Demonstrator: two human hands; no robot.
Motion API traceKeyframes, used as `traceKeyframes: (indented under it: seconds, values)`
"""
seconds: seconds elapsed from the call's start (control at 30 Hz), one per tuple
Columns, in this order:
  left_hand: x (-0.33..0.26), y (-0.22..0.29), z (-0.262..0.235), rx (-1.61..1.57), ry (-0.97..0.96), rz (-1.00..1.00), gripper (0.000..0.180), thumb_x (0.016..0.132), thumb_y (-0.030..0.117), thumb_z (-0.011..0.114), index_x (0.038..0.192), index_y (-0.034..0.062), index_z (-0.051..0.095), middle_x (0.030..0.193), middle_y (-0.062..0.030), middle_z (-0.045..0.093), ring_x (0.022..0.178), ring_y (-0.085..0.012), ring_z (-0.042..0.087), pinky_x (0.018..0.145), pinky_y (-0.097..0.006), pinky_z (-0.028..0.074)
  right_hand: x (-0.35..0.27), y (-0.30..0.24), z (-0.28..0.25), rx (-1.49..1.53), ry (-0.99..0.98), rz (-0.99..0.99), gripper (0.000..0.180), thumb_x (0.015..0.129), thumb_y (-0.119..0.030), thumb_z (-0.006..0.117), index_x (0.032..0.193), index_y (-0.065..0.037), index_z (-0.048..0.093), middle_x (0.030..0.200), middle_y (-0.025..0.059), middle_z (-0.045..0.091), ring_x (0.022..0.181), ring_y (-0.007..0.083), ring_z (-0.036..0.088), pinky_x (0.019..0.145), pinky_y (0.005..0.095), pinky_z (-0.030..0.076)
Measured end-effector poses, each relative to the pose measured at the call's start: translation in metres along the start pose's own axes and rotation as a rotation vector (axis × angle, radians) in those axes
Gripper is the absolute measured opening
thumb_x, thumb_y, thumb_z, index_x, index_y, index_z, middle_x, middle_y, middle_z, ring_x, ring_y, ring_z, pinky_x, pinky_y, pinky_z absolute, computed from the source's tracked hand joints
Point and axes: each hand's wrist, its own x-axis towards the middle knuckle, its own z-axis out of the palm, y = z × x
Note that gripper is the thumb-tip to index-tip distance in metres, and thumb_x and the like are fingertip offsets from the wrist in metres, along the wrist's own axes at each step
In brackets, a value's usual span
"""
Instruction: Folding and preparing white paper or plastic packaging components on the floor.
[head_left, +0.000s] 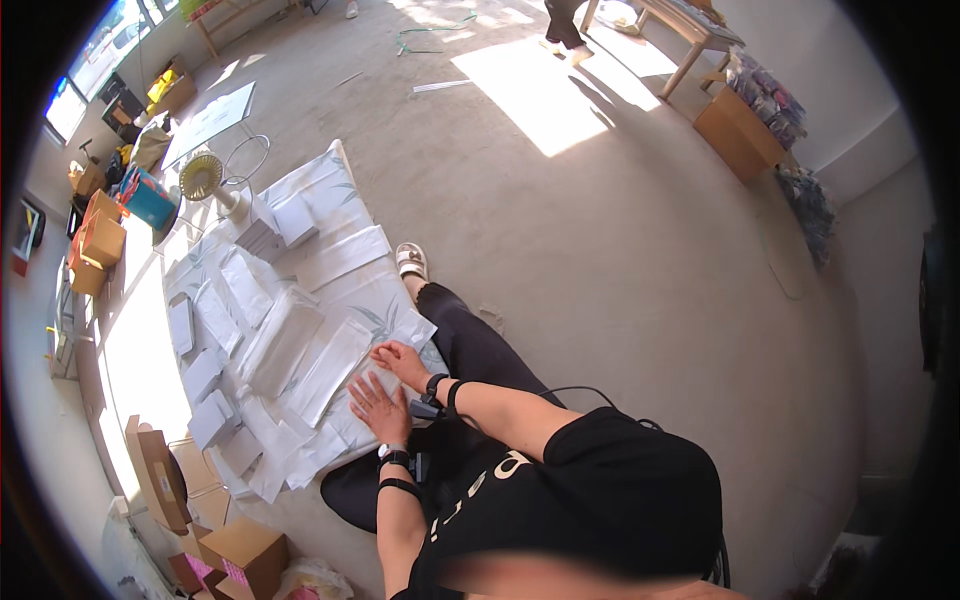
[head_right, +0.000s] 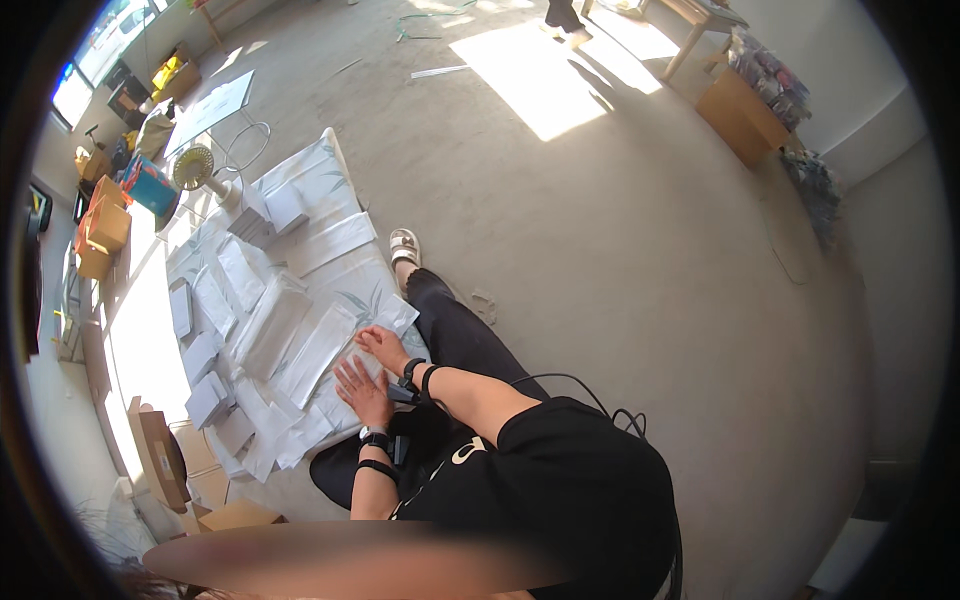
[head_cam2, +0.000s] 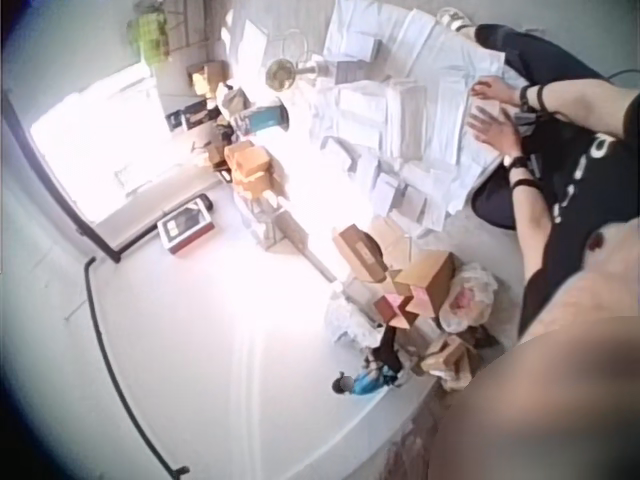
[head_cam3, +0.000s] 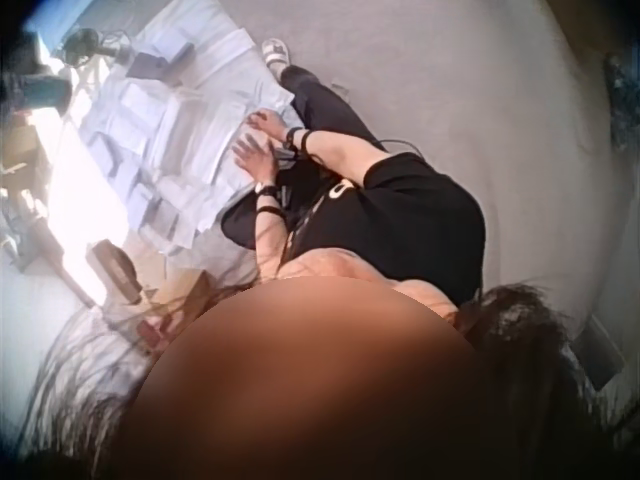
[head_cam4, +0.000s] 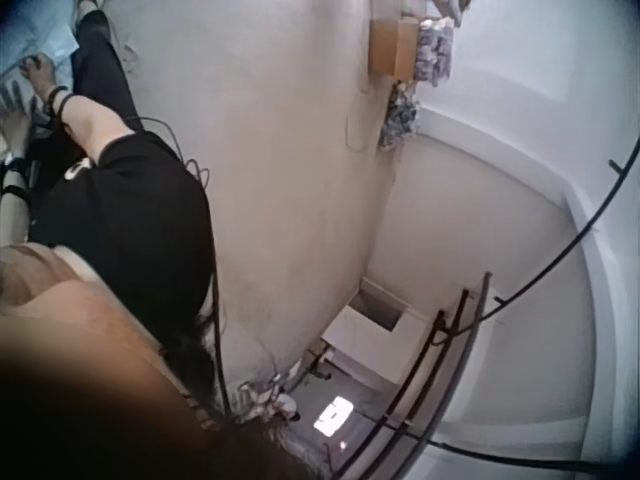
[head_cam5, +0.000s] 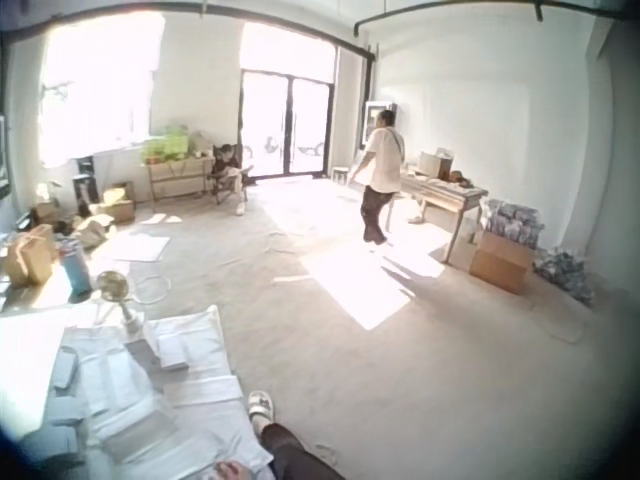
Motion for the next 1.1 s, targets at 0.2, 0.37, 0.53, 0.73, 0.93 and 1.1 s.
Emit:
traceKeyframes:
  seconds: [0.2, 0.37, 0.53, 0.73, 0.93, 1.1]
  values:
    - [-0.007, 0.004, -0.009, 0.026, -0.102, -0.089, 0.077, 0.102, 0.053, 0.049, 0.166, 0.0201, 0.021, 0.174, -0.0104, 0.005, 0.158, -0.044, 0.001, 0.122, -0.066, 0.005, -0.001, 0.008, 0.0, -0.073, -0.017, 0.007, 0.023, 0.107, -0.01, 0.053, 0.125, 0.003, 0.059, 0.122, 0.011, 0.066, 0.12, 0.021, 0.065, 0.105, 0.0334, 0.054]
    - [0.003, 0.01, -0.01, -0.014, -0.06, -0.036, 0.077, 0.102, 0.053, 0.049, 0.166, 0.0202, 0.021, 0.174, -0.0115, 0.007, 0.158, -0.0451, 0.001, 0.121, -0.068, 0.007, 0.017, 0.003, -0.012, -0.356, -0.023, -0.122, 0.028, 0.103, -0.018, 0.061, 0.122, 0.002, 0.064, 0.112, 0.0114, 0.071, 0.107, 0.0196, 0.069, 0.09, 0.032, 0.057]
    - [-0.002, -0.003, -0.018, -0.052, -0.043, -0.053, 0.077, 0.101, 0.055, 0.051, 0.164, 0.0197, 0.026, 0.173, -0.0131, 0.011, 0.157, -0.0457, 0.003, 0.12, -0.069, 0.006, 0.003, -0.057, -0.018, -0.944, -0.094, -0.359, 0.023, 0.093, -0.011, 0.064, 0.113, -0.001, 0.067, 0.104, 0.0171, 0.071, 0.099, 0.0319, 0.068, 0.089, 0.0404, 0.054]
    - [0.007, 0.012, -0.026, -0.096, 0.099, -0.004, 0.067, 0.1, 0.046, 0.059, 0.157, 0.0162, 0.042, 0.169, -0.0139, 0.023, 0.157, -0.0375, 0.012, 0.122, -0.061, 0.007, -0.001, -0.101, -0.058, -1.38, 0.018, -0.674, 0.045, 0.082, -0.005, 0.073, 0.124, 0.001, 0.058, 0.125, 0.0222, 0.06, 0.121, 0.0426, 0.054, 0.104, 0.0477, 0.044]
    - [0.033, 0.026, -0.028, -0.509, 0.243, -0.027, 0.044, 0.09, 0.012, 0.069, 0.132, 0.0034, 0.059, 0.127, -0.017, 0.055, 0.121, -0.0379, 0.051, 0.105, -0.05, 0.04, 0.005, -0.101, -0.067, -1.46, -0.018, -0.488, 0.055, 0.085, -0.01, 0.074, 0.133, 0.001, 0.049, 0.126, 0.0272, 0.059, 0.12, 0.0456, 0.055, 0.103, 0.0489, 0.046]
    - [0.039, 0.028, -0.024, -0.614, 0.198, -0.054, 0.045, 0.085, 0.006, 0.073, 0.129, 0.004, 0.062, 0.119, -0.0166, 0.055, 0.114, -0.0373, 0.053, 0.099, -0.044, 0.046, 0.011, -0.107, -0.066, -1.444, 0.037, -0.436, 0.05, 0.085, -0.009, 0.074, 0.129, 0.0, 0.054, 0.116, 0.0243, 0.064, 0.111, 0.0425, 0.062, 0.096, 0.0478, 0.05]
